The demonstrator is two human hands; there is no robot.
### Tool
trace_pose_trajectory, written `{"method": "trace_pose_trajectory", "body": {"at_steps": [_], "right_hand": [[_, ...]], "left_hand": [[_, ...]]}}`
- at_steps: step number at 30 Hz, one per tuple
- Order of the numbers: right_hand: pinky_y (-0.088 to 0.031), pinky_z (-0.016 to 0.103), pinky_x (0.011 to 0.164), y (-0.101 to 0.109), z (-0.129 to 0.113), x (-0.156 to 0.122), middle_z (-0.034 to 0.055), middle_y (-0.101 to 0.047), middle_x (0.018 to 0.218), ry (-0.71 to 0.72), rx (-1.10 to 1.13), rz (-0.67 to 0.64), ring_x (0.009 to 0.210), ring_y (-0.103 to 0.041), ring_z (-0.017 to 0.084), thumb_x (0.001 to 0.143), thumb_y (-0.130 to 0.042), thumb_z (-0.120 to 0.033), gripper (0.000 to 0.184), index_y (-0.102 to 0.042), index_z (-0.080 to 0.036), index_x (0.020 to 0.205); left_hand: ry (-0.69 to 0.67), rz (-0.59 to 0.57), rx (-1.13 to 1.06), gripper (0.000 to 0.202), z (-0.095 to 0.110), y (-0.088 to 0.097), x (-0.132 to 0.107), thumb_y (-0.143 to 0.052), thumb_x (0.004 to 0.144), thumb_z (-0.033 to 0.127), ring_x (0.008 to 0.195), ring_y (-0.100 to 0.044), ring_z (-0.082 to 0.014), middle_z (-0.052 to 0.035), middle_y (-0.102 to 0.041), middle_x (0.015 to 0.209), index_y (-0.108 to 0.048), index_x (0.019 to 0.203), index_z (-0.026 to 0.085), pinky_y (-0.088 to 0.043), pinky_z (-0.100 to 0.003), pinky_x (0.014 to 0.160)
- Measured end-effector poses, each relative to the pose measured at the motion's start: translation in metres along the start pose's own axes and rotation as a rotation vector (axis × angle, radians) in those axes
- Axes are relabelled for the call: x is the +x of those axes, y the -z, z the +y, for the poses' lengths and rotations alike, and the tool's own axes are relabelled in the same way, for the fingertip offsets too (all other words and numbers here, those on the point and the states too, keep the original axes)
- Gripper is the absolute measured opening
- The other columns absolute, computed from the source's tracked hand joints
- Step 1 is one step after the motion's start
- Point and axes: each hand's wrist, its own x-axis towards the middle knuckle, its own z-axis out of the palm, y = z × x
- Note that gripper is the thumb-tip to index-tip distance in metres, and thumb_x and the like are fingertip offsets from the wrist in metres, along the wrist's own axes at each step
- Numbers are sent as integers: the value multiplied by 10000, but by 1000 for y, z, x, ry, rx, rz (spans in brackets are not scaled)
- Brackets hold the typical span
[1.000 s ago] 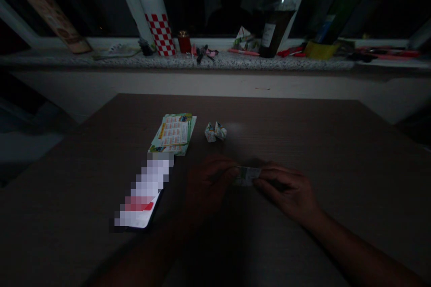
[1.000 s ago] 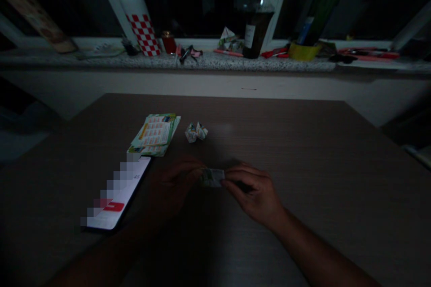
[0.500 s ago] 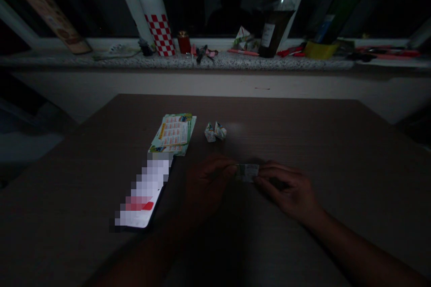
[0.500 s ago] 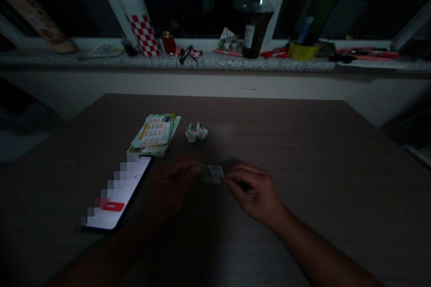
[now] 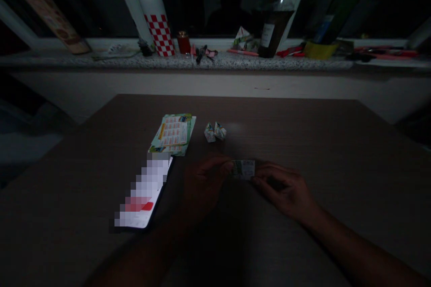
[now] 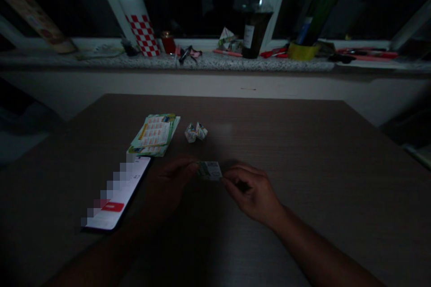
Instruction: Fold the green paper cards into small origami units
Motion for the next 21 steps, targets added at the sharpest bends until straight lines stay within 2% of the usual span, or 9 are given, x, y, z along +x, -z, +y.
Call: {"method": "trace_pose_trajectory", "body": {"at_steps": [9,14,17,21], "right_hand": [[-538,294,690,0,2,-2,61,-688,829,-34,1,-40,754,-660,182,833,-596,-173,38,-629,-190,822],[-530,270,645,0,2,-2,40,-680,764,-43,11,-56,686,-650,164,821,-615,-182,20,-624,-190,805],[-523,245,599,3,0,-4,24,-683,726,-46,69,-22,648,-647,153,802,-655,-212,63,-636,-187,856],[-531,238,608,7,-2,-5,11,-713,697,-125,201,36,628,-671,146,850,-609,-241,144,-646,-189,979]], "left_hand": [[60,4,-17,88,1,0,1,-620,818,236,757,-646,-159,-5,-703,811,-695,813,191,-525,-285,717],[52,-17,6,113,-2,0,1,-604,833,258,749,-643,-161,-11,-691,789,-684,822,179,-521,-276,692],[-36,-61,103,119,-2,1,0,-595,845,252,757,-637,-161,-22,-687,808,-684,828,175,-513,-282,711],[-278,-170,250,124,-2,1,-1,-573,866,228,790,-629,-160,-36,-686,831,-682,842,174,-502,-296,758]]}}
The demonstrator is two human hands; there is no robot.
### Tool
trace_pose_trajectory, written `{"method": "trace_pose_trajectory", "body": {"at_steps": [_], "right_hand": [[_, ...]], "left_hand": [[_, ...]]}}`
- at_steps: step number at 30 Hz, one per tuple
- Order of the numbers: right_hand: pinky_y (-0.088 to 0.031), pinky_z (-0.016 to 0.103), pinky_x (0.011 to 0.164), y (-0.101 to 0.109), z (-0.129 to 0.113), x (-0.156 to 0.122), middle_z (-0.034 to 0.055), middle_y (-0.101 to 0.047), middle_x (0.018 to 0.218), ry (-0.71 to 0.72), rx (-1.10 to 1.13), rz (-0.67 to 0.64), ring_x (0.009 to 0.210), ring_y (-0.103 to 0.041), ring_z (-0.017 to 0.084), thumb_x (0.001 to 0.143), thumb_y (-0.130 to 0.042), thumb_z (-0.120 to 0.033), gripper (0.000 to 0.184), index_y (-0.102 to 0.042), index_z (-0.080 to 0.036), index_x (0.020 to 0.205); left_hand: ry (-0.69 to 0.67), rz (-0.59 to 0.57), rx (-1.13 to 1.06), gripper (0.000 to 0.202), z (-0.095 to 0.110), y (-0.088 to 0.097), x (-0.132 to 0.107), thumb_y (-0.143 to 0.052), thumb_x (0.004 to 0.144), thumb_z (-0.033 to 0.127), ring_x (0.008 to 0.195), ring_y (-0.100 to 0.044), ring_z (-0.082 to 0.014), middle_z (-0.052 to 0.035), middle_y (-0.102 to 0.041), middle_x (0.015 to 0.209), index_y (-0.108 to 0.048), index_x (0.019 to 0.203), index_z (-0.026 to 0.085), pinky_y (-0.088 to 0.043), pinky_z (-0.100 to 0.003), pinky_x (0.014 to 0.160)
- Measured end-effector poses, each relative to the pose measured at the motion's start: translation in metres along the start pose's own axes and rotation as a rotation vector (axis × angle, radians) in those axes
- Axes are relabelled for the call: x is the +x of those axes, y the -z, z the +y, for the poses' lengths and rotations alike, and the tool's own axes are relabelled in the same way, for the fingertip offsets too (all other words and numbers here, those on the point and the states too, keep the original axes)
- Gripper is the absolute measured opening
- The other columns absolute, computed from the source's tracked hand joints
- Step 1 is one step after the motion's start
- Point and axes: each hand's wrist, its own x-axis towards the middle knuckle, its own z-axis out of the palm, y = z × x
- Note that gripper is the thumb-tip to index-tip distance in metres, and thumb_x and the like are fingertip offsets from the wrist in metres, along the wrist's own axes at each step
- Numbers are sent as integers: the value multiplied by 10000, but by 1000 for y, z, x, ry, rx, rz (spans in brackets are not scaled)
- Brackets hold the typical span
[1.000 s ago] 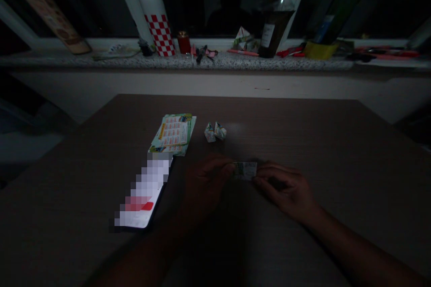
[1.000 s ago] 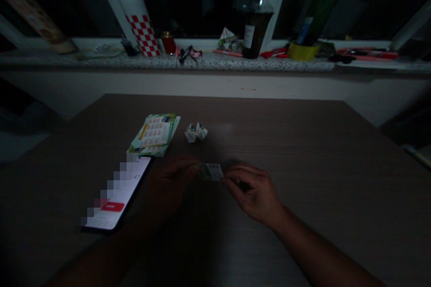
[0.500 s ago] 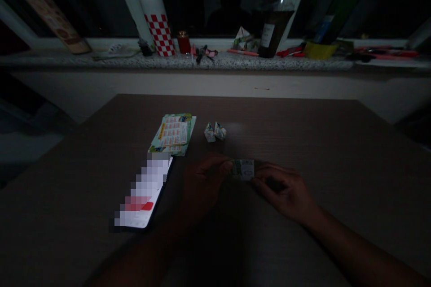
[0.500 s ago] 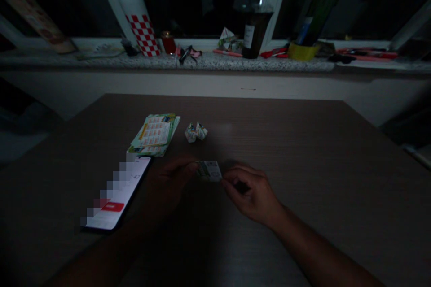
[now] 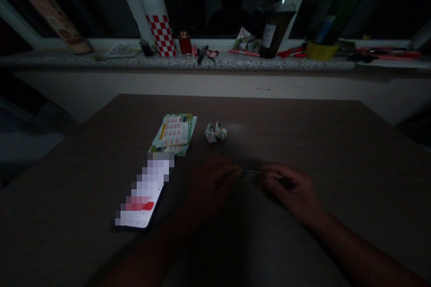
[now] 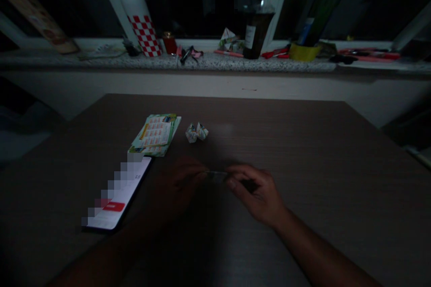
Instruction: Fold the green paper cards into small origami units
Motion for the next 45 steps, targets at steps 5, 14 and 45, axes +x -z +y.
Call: {"method": "trace_pose_trajectory", "body": {"at_steps": [5,14,45], "right_hand": [[-531,225,601,-2,-3,1,24,-738,702,-198,122,20,632,-685,146,826,-641,-294,133,-692,-184,880],[-485,222,611,-4,-6,5,19,-697,673,-363,253,-35,638,-626,127,812,-644,-337,182,-708,-169,782],[-471,249,588,-3,0,3,31,-696,684,-357,230,25,629,-616,141,778,-683,-348,179,-729,-180,821]], "left_hand": [[-260,15,176,109,0,-4,-1,-562,870,181,797,-616,-154,-36,-691,833,-668,887,169,-494,-315,778],[-368,47,190,85,-4,-7,0,-587,847,126,782,-606,-147,-36,-685,840,-642,903,156,-488,-312,749],[-351,137,203,162,0,-4,-2,-666,790,140,856,-625,-151,-42,-662,917,-617,938,184,-540,-314,764]]}}
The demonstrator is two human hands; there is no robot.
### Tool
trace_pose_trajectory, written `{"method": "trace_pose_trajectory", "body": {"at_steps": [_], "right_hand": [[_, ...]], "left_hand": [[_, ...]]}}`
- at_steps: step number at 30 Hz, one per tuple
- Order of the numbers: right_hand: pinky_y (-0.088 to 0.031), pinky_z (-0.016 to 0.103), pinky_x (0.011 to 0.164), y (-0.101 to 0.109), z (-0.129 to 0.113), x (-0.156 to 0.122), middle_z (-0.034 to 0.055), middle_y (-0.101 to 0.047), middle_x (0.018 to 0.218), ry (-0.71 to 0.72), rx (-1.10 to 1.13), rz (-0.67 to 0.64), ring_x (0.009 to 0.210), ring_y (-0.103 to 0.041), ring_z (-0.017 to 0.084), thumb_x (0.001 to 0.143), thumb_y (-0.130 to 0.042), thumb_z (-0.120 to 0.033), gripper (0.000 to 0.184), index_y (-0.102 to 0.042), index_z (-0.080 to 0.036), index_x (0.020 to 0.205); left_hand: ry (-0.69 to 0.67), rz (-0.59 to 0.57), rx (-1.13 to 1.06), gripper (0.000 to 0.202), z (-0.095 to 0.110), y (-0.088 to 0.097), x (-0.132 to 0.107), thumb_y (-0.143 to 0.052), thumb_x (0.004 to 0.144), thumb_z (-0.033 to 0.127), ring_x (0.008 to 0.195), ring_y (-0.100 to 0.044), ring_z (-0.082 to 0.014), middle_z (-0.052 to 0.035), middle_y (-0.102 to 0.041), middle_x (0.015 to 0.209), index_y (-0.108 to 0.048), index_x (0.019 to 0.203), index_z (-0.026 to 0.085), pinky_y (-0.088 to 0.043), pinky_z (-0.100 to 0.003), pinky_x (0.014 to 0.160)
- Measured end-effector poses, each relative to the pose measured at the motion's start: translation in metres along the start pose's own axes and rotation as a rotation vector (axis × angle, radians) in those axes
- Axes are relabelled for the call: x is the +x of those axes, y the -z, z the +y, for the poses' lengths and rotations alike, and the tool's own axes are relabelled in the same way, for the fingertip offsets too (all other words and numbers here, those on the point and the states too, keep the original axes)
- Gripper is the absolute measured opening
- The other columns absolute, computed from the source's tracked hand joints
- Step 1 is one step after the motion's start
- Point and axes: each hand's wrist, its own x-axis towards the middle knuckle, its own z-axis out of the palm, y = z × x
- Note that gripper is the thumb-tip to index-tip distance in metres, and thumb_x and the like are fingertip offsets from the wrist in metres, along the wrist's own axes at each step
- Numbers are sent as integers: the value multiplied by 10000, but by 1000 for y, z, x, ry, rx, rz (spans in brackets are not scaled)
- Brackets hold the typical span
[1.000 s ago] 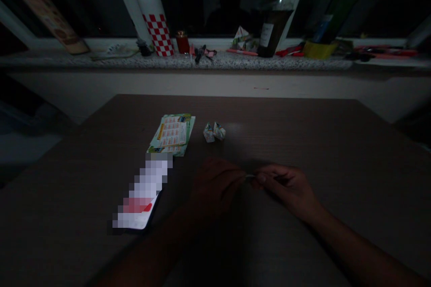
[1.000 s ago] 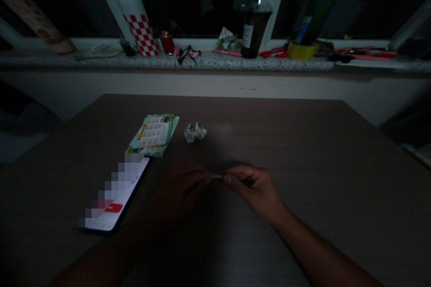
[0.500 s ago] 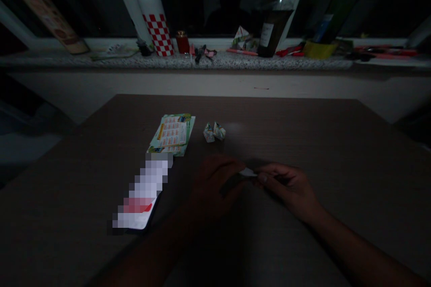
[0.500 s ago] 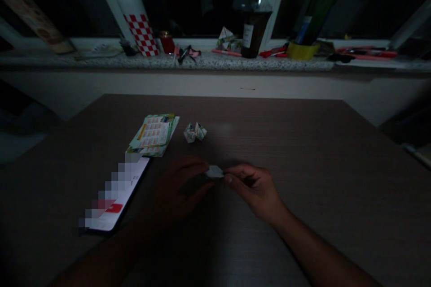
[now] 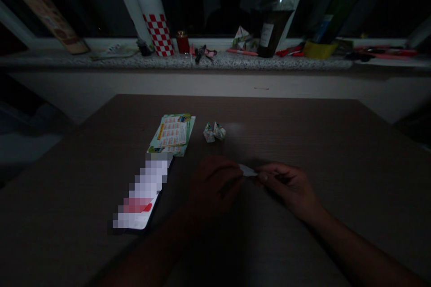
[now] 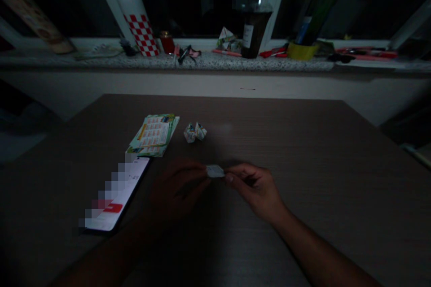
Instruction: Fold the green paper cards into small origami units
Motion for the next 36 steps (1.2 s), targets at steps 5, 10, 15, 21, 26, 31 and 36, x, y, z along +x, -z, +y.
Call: {"method": "trace_pose_trajectory", "body": {"at_steps": [5,10,15,21,26,31,36], "right_hand": [[-469,251,578,-1,1,1,32,-690,676,-14,5,1,619,-612,145,773,-683,-373,210,-727,-174,824],[-458,252,562,-1,-1,0,36,-684,656,-27,-15,23,597,-600,144,769,-687,-390,232,-723,-164,811],[-459,249,565,-1,-2,1,29,-681,650,-13,-11,22,599,-599,142,774,-684,-387,221,-723,-171,798],[-462,247,557,-1,0,1,30,-686,656,-26,5,25,596,-607,142,763,-694,-391,232,-724,-167,814],[-481,247,562,-2,-1,0,34,-703,678,-20,-23,6,606,-624,145,760,-698,-396,236,-725,-170,825],[-528,265,620,-4,-2,0,38,-734,742,-7,-14,-3,662,-660,162,733,-727,-360,202,-719,-188,838],[-543,267,643,-4,-2,0,34,-744,768,-8,-9,-26,692,-676,166,729,-730,-331,175,-714,-200,844]], "left_hand": [[6,-3,-5,120,1,1,0,-657,797,144,836,-628,-155,-40,-665,894,-632,905,190,-540,-317,753],[0,-3,-32,108,0,-1,0,-669,784,134,817,-625,-157,-42,-663,878,-635,873,185,-537,-319,747],[-3,-1,-38,95,-1,-3,-1,-670,783,135,824,-620,-153,-41,-658,884,-635,859,179,-528,-317,754],[3,-15,-51,107,-3,-5,-3,-672,776,130,835,-617,-162,-43,-653,904,-619,847,190,-526,-327,748],[-40,-14,-69,105,-4,-5,-3,-676,762,135,869,-615,-168,-46,-641,944,-603,812,192,-520,-337,763],[-11,-24,-57,126,-3,-6,-2,-661,745,100,888,-601,-175,-54,-625,981,-568,750,186,-516,-343,765],[-2,-48,-55,148,-4,-8,-3,-660,726,88,936,-583,-185,-61,-610,1028,-548,748,182,-506,-347,785]]}}
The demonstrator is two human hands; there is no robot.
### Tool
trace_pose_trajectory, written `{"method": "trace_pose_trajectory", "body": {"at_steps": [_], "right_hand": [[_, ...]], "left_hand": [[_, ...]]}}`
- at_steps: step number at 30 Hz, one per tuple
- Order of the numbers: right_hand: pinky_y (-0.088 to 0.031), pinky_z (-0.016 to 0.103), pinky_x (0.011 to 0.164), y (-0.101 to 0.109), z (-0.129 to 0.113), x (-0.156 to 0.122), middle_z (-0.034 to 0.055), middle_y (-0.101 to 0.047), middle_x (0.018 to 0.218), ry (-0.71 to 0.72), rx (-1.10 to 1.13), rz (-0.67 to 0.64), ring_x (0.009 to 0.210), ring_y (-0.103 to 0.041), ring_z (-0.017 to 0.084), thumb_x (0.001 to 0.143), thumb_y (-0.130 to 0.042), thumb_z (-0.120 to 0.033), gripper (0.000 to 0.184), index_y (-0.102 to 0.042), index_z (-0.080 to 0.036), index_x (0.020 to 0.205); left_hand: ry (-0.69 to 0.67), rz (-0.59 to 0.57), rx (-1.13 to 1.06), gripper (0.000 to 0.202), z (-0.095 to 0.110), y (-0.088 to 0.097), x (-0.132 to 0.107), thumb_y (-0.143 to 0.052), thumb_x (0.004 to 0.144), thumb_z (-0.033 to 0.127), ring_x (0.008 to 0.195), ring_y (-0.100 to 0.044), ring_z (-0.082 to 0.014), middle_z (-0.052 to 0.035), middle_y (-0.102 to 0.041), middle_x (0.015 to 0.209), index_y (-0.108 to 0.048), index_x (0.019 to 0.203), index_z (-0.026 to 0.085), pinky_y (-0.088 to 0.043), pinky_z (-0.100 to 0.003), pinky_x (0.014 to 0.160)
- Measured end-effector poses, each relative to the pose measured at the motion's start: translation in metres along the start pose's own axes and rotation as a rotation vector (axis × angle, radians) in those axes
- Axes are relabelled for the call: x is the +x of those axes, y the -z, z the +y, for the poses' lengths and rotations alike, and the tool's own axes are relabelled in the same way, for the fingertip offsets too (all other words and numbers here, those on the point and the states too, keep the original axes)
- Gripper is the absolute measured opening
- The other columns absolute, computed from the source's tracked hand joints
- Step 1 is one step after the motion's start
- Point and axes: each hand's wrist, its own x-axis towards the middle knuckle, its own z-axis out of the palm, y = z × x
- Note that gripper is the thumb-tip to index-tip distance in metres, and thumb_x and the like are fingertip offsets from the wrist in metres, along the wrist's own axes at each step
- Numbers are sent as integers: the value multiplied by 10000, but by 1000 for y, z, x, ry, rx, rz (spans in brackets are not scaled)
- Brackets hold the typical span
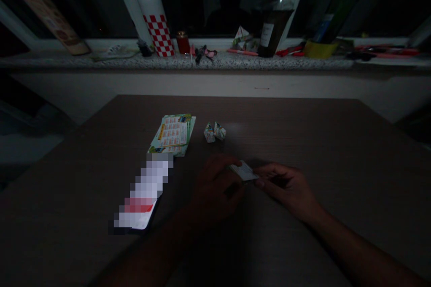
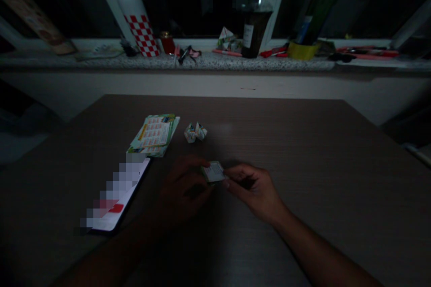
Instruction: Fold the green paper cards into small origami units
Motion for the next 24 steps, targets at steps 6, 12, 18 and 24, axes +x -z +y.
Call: {"method": "trace_pose_trajectory", "body": {"at_steps": [6,12,18,24], "right_hand": [[-538,266,652,-1,1,-1,43,-742,791,23,-38,-39,706,-676,168,759,-701,-335,182,-703,-190,869],[-526,261,647,0,2,0,43,-729,789,24,-113,-75,711,-662,164,791,-667,-334,172,-694,-188,876],[-527,268,641,0,3,1,45,-730,780,39,-142,-73,702,-666,170,801,-650,-370,198,-688,-185,863],[-510,254,618,0,1,2,26,-711,733,41,-209,-39,672,-651,161,829,-612,-368,195,-684,-186,830]], "left_hand": [[22,-21,1,141,0,0,-1,-651,741,109,943,-577,-197,-66,-608,1035,-534,739,187,-509,-359,786],[4,-53,1,133,-2,-2,-3,-632,755,104,961,-574,-197,-70,-606,1062,-531,754,190,-506,-366,794],[-31,-95,37,106,-1,-2,-4,-612,765,90,993,-569,-209,-76,-613,1078,-568,759,186,-493,-395,850],[-58,-114,64,76,0,-2,-4,-593,795,120,1010,-568,-199,-65,-609,1092,-594,786,196,-486,-383,862]]}}
